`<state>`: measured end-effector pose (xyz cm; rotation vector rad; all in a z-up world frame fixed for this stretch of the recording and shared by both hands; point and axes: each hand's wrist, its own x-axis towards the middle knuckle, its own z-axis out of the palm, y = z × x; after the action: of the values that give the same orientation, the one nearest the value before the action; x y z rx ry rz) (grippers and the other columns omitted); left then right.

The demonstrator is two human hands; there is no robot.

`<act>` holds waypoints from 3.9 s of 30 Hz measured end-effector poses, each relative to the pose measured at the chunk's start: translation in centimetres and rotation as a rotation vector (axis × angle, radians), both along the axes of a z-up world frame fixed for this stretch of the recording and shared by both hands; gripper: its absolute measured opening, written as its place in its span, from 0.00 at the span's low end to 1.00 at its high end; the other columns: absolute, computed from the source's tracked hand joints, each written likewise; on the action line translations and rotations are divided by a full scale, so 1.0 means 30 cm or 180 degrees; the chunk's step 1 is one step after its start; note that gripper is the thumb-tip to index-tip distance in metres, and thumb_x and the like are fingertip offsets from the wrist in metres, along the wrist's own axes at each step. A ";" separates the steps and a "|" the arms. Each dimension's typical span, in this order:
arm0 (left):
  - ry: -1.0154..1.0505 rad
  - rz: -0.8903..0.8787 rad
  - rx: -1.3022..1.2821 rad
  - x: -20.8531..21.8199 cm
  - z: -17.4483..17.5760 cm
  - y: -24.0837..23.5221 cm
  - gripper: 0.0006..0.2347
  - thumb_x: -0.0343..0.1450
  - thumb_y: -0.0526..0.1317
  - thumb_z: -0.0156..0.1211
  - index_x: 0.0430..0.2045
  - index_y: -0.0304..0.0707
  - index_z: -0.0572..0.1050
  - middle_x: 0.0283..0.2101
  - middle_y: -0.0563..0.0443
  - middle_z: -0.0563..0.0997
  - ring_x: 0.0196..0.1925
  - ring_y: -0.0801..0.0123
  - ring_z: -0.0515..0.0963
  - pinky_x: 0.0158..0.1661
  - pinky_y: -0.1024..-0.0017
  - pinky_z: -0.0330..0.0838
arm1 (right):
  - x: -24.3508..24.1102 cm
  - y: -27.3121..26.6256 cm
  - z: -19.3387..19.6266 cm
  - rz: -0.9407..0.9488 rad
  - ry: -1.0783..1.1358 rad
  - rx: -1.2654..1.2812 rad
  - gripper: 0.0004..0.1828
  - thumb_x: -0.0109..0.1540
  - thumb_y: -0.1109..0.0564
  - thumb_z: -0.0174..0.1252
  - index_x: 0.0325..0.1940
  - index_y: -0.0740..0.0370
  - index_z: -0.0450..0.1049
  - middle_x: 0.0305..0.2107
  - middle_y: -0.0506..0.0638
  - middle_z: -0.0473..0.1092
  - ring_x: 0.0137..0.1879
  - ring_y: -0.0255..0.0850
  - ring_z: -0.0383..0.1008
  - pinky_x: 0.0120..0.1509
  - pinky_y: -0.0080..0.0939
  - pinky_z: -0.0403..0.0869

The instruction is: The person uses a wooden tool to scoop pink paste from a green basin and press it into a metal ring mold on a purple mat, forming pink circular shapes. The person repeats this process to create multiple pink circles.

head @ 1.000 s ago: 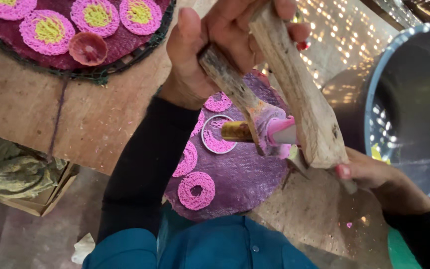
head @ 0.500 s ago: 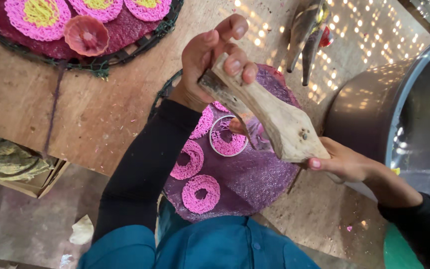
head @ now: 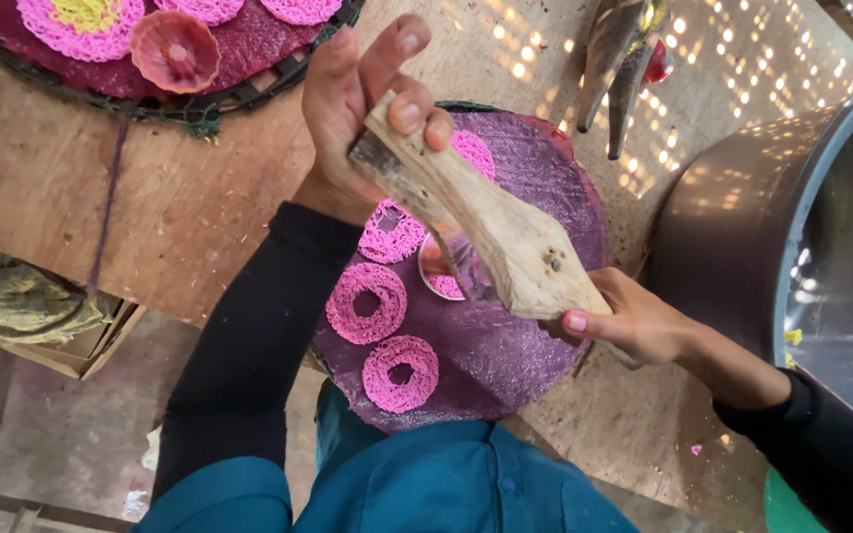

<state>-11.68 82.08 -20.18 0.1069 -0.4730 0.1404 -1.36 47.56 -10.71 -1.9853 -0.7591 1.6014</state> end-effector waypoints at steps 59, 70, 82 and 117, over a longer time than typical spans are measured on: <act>0.2317 0.1730 0.0845 -0.544 0.126 -0.306 0.31 0.71 0.59 0.58 0.65 0.40 0.64 0.64 0.43 0.73 0.65 0.47 0.74 0.61 0.43 0.71 | -0.462 -0.080 -0.285 0.0051 -0.3836 0.1437 0.60 0.42 0.32 0.76 0.64 0.70 0.60 0.54 0.67 0.64 0.64 0.63 0.61 0.72 0.65 0.54; 0.0774 0.2704 0.5427 -0.371 0.502 -0.501 0.24 0.62 0.58 0.74 0.46 0.48 0.79 0.44 0.54 0.84 0.48 0.63 0.84 0.49 0.64 0.72 | -0.207 -0.399 0.241 -0.0417 0.1095 0.1348 0.57 0.53 0.27 0.71 0.72 0.66 0.59 0.56 0.60 0.68 0.62 0.48 0.69 0.65 0.51 0.70; -0.0852 0.0206 0.1136 -0.157 0.263 -0.326 0.31 0.75 0.66 0.48 0.63 0.42 0.70 0.49 0.48 0.78 0.55 0.59 0.75 0.59 0.63 0.70 | -0.167 -0.446 0.121 -0.0403 0.0923 0.0457 0.62 0.51 0.20 0.63 0.71 0.68 0.56 0.56 0.59 0.68 0.62 0.46 0.68 0.64 0.48 0.67; 0.0457 0.0684 0.0269 -0.191 -0.036 -0.295 0.22 0.82 0.52 0.39 0.20 0.42 0.70 0.17 0.50 0.74 0.21 0.62 0.76 0.33 0.65 0.76 | -0.226 -0.141 0.114 0.0017 -0.1531 -0.0947 0.48 0.48 0.23 0.61 0.53 0.65 0.80 0.34 0.59 0.81 0.38 0.46 0.83 0.43 0.50 0.77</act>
<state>-17.42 73.23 -21.26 0.2493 -0.3232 0.3214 -8.13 43.32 -7.29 -2.6378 -0.7244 1.3074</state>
